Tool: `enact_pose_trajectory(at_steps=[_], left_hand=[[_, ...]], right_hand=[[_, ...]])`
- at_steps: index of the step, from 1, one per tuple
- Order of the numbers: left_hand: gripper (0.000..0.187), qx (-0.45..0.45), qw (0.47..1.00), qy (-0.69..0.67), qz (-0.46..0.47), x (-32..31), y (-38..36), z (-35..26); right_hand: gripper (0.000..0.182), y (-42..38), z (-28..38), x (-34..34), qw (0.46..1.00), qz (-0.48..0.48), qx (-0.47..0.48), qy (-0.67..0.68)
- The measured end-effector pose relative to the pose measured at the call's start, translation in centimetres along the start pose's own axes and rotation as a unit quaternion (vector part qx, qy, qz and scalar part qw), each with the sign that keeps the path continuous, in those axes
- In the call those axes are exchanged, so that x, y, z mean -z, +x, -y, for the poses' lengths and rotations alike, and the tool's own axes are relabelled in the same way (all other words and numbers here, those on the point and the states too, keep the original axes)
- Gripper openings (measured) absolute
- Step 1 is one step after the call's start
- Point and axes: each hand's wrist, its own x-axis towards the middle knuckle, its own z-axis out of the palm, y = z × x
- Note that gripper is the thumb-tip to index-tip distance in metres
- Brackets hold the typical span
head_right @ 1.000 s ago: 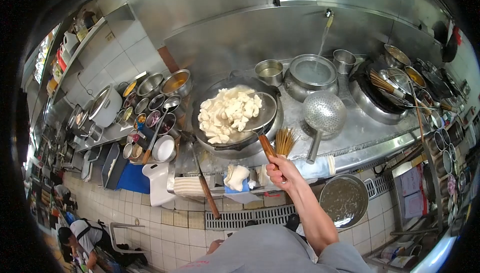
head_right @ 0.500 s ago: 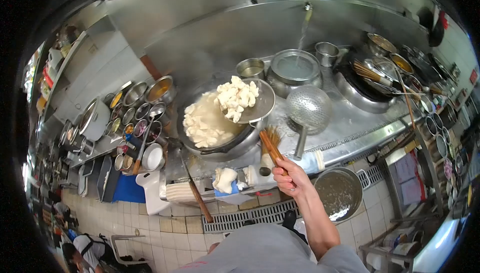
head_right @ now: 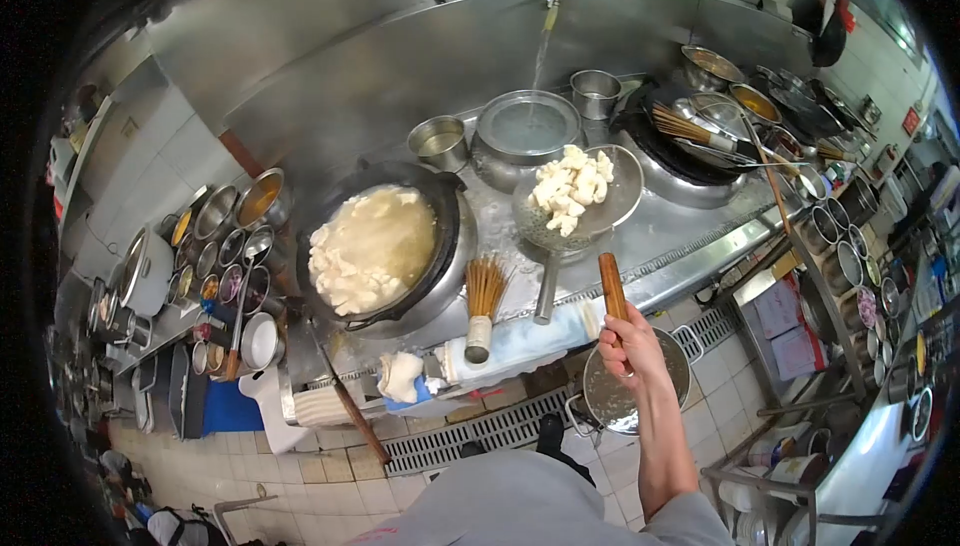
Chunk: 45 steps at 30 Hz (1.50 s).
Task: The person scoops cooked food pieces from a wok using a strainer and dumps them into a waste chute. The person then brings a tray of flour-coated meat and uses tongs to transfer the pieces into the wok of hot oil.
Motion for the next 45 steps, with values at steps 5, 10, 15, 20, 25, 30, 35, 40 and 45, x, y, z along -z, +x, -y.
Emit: enact_pose_trajectory(at_steps=[5, 10, 15, 20, 25, 30, 35, 40, 45], left_hand=[[0.033, -0.021, 0.998, -0.063, -0.007, 0.4, 1.2, -1.4], [0.034, -0.032, 0.996, -0.077, -0.035, 1.7, 1.7, -5.2], [0.034, 0.002, 0.997, -0.079, -0.026, 2.3, 0.3, -7.5], [0.034, -0.029, 0.996, -0.066, -0.050, 0.3, -1.6, -5.2], [0.036, -0.015, 0.997, -0.047, -0.056, -7.0, 0.3, 5.4], [0.034, 0.010, 0.996, -0.074, -0.051, -7.9, -0.9, 4.4], [0.034, -0.002, 0.995, -0.088, -0.055, -8.2, -0.9, 3.3], [0.033, -0.048, 0.993, -0.085, -0.073, -8.6, -0.6, 4.2], [0.032, 0.007, 0.957, -0.260, -0.130, -10.3, -0.8, 6.5]], right_hand=[[0.037, 6.0, -1.8, 5.1, 0.975, -0.068, 0.087, -0.191], [0.053, 6.5, -1.1, 6.4, 0.946, -0.108, 0.141, -0.270], [0.053, 6.2, -0.4, 6.9, 0.946, -0.121, 0.149, -0.263], [0.055, 7.3, -0.4, 8.3, 0.934, -0.134, 0.198, -0.264], [0.053, 6.7, 2.1, 7.3, 0.944, -0.121, 0.177, -0.253], [0.052, 7.5, 3.1, 6.7, 0.951, -0.089, 0.171, -0.241], [0.050, 8.6, 4.5, 5.1, 0.965, -0.066, 0.150, -0.203], [0.054, 15.0, 3.4, 6.0, 0.734, -0.161, 0.420, -0.509], [0.056, 16.8, 5.6, 3.3, 0.708, -0.120, 0.342, -0.606]])
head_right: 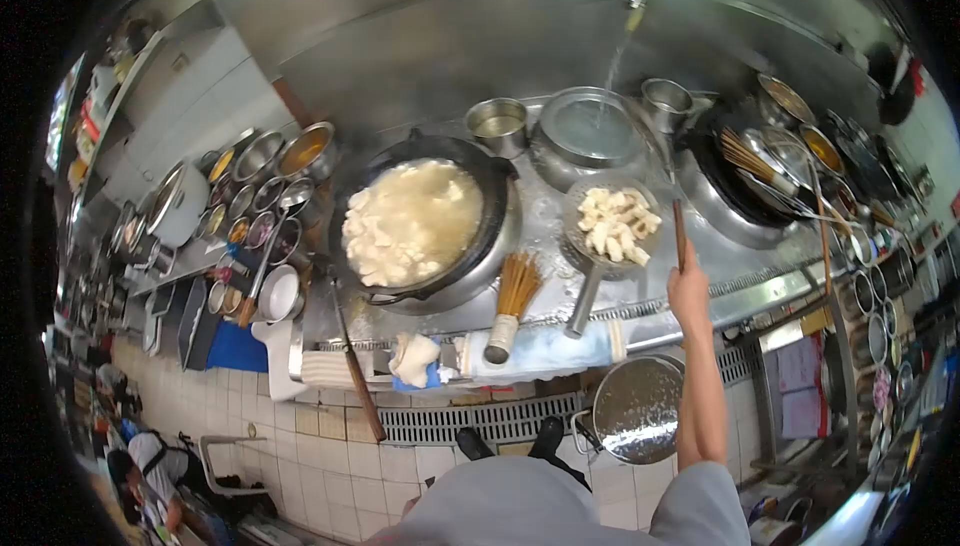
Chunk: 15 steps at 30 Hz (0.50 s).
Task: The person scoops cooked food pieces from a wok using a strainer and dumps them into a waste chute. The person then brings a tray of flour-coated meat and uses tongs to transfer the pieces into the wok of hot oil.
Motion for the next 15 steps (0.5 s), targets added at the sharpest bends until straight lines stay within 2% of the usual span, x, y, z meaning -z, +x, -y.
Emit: enact_pose_trajectory(at_steps=[2, 5, 7, 9, 11, 12, 14, 15], left_hand=[[0.032, 0.028, 0.999, 0.029, -0.014, 0.1, -1.1, -0.3], [0.032, 0.082, 0.994, 0.070, 0.003, 0.2, -3.0, -1.2], [0.032, 0.093, 0.992, 0.083, 0.018, 0.7, -2.8, -1.1], [0.033, 0.079, 0.993, 0.079, 0.028, 1.0, -2.5, 0.0], [0.035, 0.027, 0.992, 0.121, 0.029, 1.8, -2.8, -1.1], [0.036, 0.002, 0.990, 0.141, 0.029, 2.4, -3.8, -3.6], [0.036, 0.044, 0.994, 0.099, 0.014, 3.0, -6.4, -10.2], [0.036, 0.065, 0.995, 0.078, 0.009, 3.1, -6.9, -11.8]], right_hand=[[0.057, -1.6, 2.8, 0.9, 0.998, 0.010, 0.002, 0.059], [0.056, -3.6, 6.3, -3.4, 0.962, 0.034, 0.063, 0.265], [0.052, -4.5, 12.9, -3.4, 0.956, 0.161, -0.007, 0.245], [0.051, -3.4, 14.0, -8.6, 0.955, 0.125, 0.126, 0.237], [0.048, -2.0, 16.2, -11.5, 0.964, 0.167, 0.122, 0.168], [0.045, -1.1, 15.2, -14.9, 0.963, 0.121, 0.168, 0.170], [0.040, 0.9, 12.9, -21.8, 0.951, 0.027, 0.259, 0.169], [0.037, 0.3, 14.6, -20.2, 0.953, 0.142, 0.156, 0.219]])
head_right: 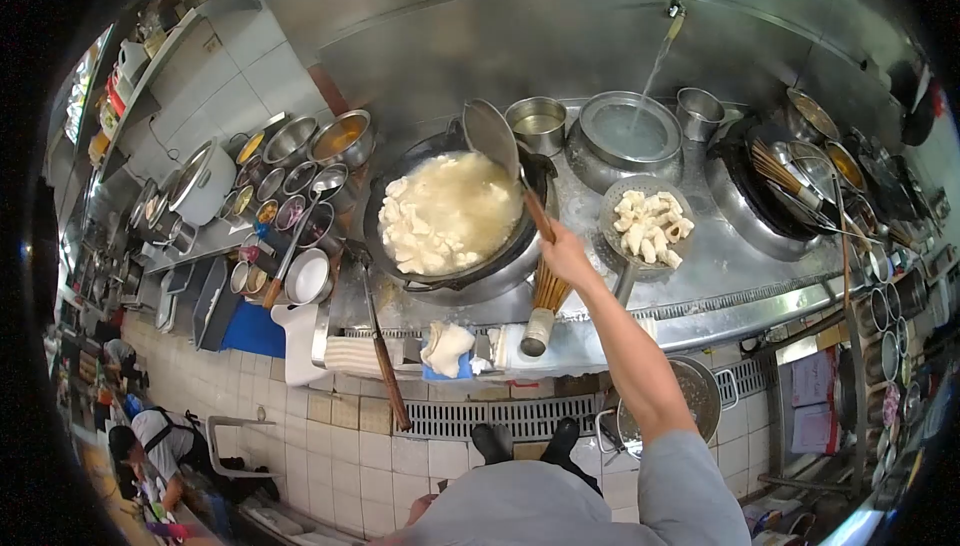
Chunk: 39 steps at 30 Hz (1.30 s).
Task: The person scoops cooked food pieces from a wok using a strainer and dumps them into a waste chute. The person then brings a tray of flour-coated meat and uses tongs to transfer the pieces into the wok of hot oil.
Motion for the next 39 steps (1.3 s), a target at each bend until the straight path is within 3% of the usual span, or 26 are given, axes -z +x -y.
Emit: enact_pose_trajectory(at_steps=[2, 3, 7, 11, 15, 18, 21, 23, 24, 27, 28, 29, 30, 33, 39], left_hand=[[0.035, -0.037, 0.998, -0.012, -0.046, -2.4, 2.5, 6.0], [0.035, -0.056, 0.996, -0.018, -0.069, -3.9, 3.9, 9.6], [0.034, -0.048, 0.996, -0.036, -0.061, -4.4, 3.1, 10.8], [0.034, -0.045, 0.996, -0.050, -0.062, -2.9, 0.6, 7.9], [0.033, -0.050, 0.994, -0.059, -0.072, -1.3, -0.3, 5.4], [0.034, -0.006, 0.996, -0.078, -0.030, -0.6, 0.0, 4.8], [0.033, -0.022, 0.996, -0.074, -0.039, -2.8, 5.1, 12.9], [0.033, -0.059, 0.995, -0.056, -0.055, -2.4, 5.3, 12.8], [0.033, -0.076, 0.994, -0.047, -0.059, -2.4, 4.9, 12.6], [0.033, 0.038, 0.999, 0.015, -0.015, -1.0, 3.6, 8.9], [0.033, -0.010, 0.999, 0.044, -0.017, -0.5, 3.9, 8.9], [0.033, -0.059, 0.996, 0.071, -0.018, -0.2, 4.3, 9.1], [0.033, -0.108, 0.989, 0.097, -0.019, 0.0, 4.5, 8.8], [0.032, -0.072, 0.995, 0.068, -0.026, 0.4, 4.6, 6.9], [0.032, -0.091, 0.995, 0.024, -0.016, 0.1, 7.0, 6.5]], right_hand=[[0.030, -1.2, 5.3, 1.1, 0.947, 0.154, -0.232, 0.159], [0.026, -2.0, 7.1, 1.0, 0.906, 0.173, -0.298, 0.247], [0.019, -3.9, 8.3, -0.7, 0.801, 0.229, -0.397, 0.385], [0.009, -3.3, 7.9, -4.2, 0.715, 0.225, -0.453, 0.482], [0.006, -4.3, 8.5, -4.2, 0.678, 0.226, -0.453, 0.533], [0.006, -4.0, 7.9, -6.3, 0.672, 0.226, -0.462, 0.533], [0.007, -4.9, 8.6, -5.0, 0.667, 0.224, -0.451, 0.549], [0.008, -4.9, 8.5, -4.5, 0.653, 0.222, -0.447, 0.570], [0.008, -4.9, 8.3, -4.5, 0.643, 0.220, -0.450, 0.579], [0.009, -5.4, 5.7, -4.4, 0.584, 0.260, -0.456, 0.619], [0.010, -5.4, 4.9, -4.4, 0.560, 0.283, -0.453, 0.633], [0.008, -6.2, 7.4, -3.3, 0.588, 0.212, -0.446, 0.640], [0.008, -6.7, 7.9, -2.5, 0.595, 0.212, -0.436, 0.641], [0.006, -7.9, 8.1, -0.9, 0.613, 0.201, -0.423, 0.637], [0.007, -8.9, 8.6, 0.9, 0.657, 0.181, -0.387, 0.621]])
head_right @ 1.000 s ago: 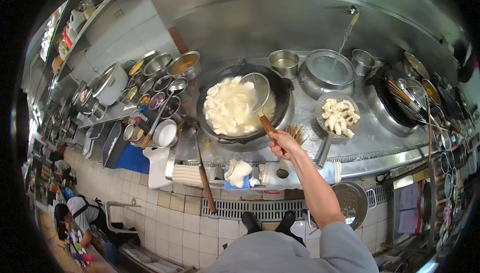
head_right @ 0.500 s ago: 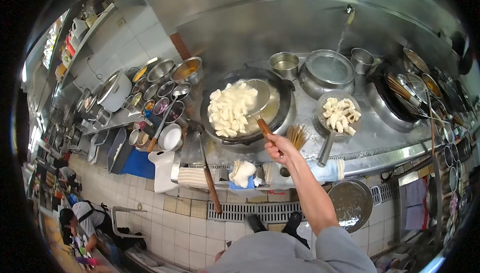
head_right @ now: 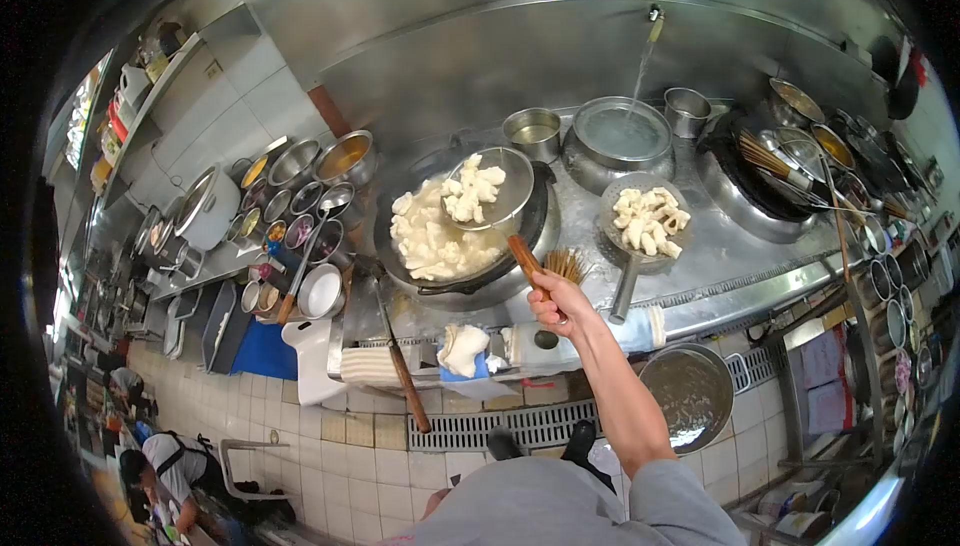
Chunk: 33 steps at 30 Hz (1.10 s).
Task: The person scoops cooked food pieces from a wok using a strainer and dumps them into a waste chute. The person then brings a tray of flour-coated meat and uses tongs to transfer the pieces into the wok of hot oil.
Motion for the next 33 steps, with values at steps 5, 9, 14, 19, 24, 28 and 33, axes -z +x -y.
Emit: enact_pose_trajectory(at_steps=[5, 9, 14, 19, 24, 28, 33], left_hand=[[0.033, -0.022, 0.999, 0.008, 0.026, 0.7, 0.9, -1.2], [0.032, 0.008, 0.997, -0.061, 0.043, 0.0, 2.1, -0.9], [0.033, -0.030, 0.997, 0.037, 0.063, 2.5, 0.2, -8.4], [0.033, -0.068, 0.997, 0.042, 0.022, 2.0, 2.1, -6.6], [0.032, 0.000, 1.000, 0.003, 0.012, 2.0, 2.9, -8.4], [0.029, -0.153, 0.988, 0.018, -0.018, 2.4, 2.8, -15.2], [0.031, -0.194, 0.970, -0.034, 0.140, 2.0, 3.6, -30.3]], right_hand=[[0.008, -2.7, 0.8, 0.3, 1.000, -0.014, 0.024, -0.003], [0.008, -3.7, 0.9, 1.0, 0.999, -0.021, 0.037, -0.010], [0.011, -6.5, 0.9, 1.9, 0.998, -0.020, 0.042, 0.029], [0.013, -12.5, 0.4, 3.1, 0.990, -0.057, 0.105, 0.073], [0.022, -17.6, 0.9, 4.3, 0.957, -0.194, 0.212, -0.034], [0.028, -20.0, 1.8, 5.8, 0.930, -0.262, 0.239, -0.096], [0.036, -18.6, 3.3, 11.1, 0.878, -0.359, 0.279, -0.154]])
